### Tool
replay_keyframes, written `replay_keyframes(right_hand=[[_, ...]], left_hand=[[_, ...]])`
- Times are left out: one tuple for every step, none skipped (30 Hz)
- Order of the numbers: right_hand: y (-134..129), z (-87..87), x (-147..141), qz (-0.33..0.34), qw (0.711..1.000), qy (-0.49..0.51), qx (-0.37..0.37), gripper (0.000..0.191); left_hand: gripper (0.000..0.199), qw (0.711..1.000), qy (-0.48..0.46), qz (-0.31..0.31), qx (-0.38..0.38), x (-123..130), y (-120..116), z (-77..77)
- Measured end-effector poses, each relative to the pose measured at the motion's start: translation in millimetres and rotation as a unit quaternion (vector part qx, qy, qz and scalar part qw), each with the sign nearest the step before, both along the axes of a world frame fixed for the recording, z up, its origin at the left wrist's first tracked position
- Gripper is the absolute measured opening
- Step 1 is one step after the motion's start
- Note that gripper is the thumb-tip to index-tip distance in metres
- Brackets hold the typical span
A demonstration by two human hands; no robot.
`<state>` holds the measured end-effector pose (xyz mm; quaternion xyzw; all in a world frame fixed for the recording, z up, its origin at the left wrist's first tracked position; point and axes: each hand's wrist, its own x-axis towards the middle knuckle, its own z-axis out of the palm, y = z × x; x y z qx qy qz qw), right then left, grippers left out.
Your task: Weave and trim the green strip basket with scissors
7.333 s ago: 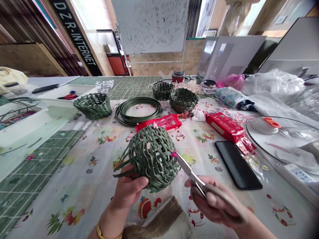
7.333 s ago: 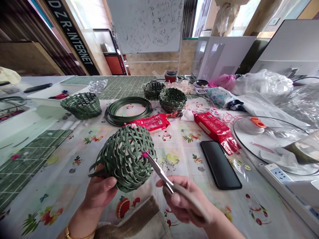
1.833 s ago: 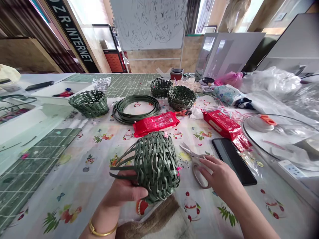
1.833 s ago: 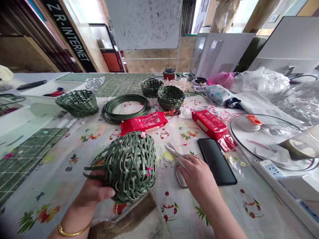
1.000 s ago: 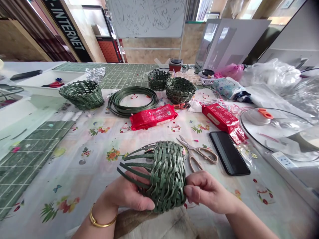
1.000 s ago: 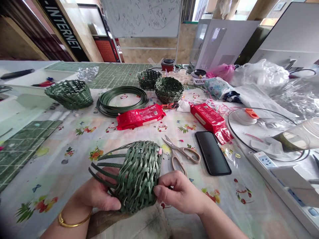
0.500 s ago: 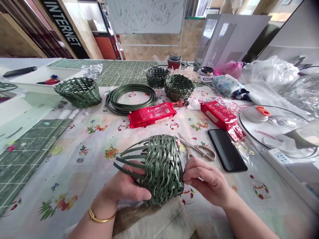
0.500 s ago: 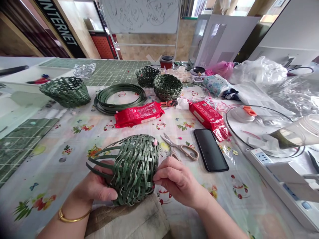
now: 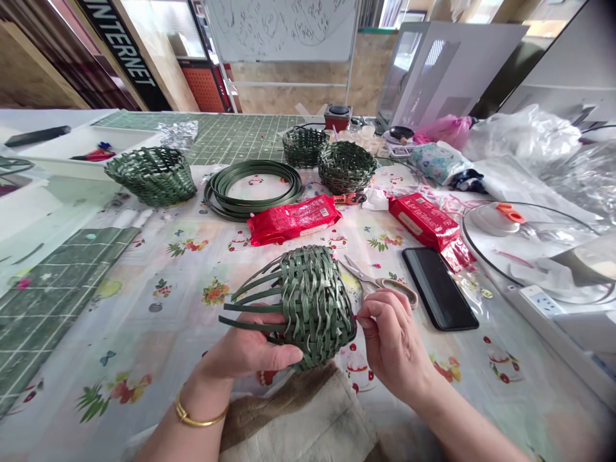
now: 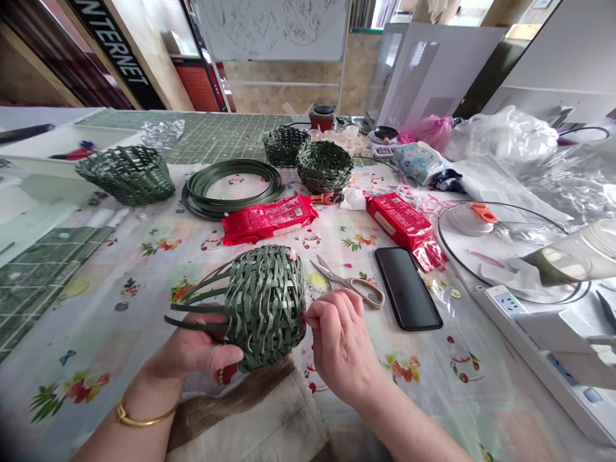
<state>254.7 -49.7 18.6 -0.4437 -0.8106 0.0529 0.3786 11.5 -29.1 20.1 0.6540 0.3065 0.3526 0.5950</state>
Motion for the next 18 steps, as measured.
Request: replay_keyframes(right_hand=[[0,-0.8,0,-0.012,1.0,-0.006,0.002,0.024],[1,-1.4,0,-0.022,1.0,-0.01,0.003,0.024],[1,-1.6,1,-0.03,1.0,-0.01,0.001,0.023],[2,-1.5,2,-0.033,0.999,-0.004,-0.006,0.022],[2,-1.1,3,-0.025,0.999,0.004,-0.023,0.02],[3,-0.6,5,-0.008,0.999,0.016,-0.047,0.018],[4,0.1,8,0.016,0.997,0.033,-0.075,0.017],[4,0.8,10,0.039,0.992,0.057,-0.101,0.016],[5,1.4,12,0.056,0.987,0.087,-0.12,0.015],[5,2.1,13,0.065,0.983,0.118,-0.128,0.015],[6,2.7,14,0.07,0.979,0.148,-0.124,0.016],[6,3.4,14,0.074,0.976,0.171,-0.112,0.019],[5,4.1,14,0.08,0.975,0.184,-0.099,0.023],[5,4.9,12,0.089,0.974,0.187,-0.086,0.026],[4,5.6,11,0.096,0.975,0.186,-0.075,0.029],[3,6.2,10,0.099,0.976,0.183,-0.067,0.032],[1,6.6,8,0.095,0.977,0.183,-0.062,0.034],[0,6.8,7,0.088,0.977,0.184,-0.062,0.035]], left_hand=[[0.035,1.0,0.013,-0.001,0.025,0,1,0.4],[0.035,0.998,0.028,0.0,0.048,1,1,0.8],[0.035,0.997,0.044,0.002,0.07,1,2,1.2],[0.034,0.995,0.057,0.007,0.085,1,2,1.4],[0.033,0.993,0.064,0.011,0.094,0,3,1.4],[0.033,0.993,0.065,0.015,0.095,0,3,1.2],[0.033,0.994,0.058,0.017,0.094,-1,3,0.8],[0.034,0.995,0.046,0.019,0.09,-1,4,0.3],[0.035,0.996,0.032,0.02,0.085,-1,4,-0.4],[0.036,0.997,0.018,0.023,0.077,-1,4,-1.2],[0.036,0.997,0.007,0.026,0.067,-1,4,-2.3],[0.036,0.998,-0.001,0.029,0.05,-1,3,-3.7],[0.035,0.999,-0.008,0.032,0.031,-1,3,-5.4],[0.034,0.999,-0.015,0.035,0.014,0,1,-7.3],[0.033,0.999,-0.023,0.041,0.0,0,0,-9.4],[0.033,0.998,-0.031,0.048,-0.012,1,-1,-11.4],[0.033,0.997,-0.04,0.056,-0.02,2,-2,-13.2],[0.033,0.996,-0.049,0.064,-0.025,3,-3,-14.5]])
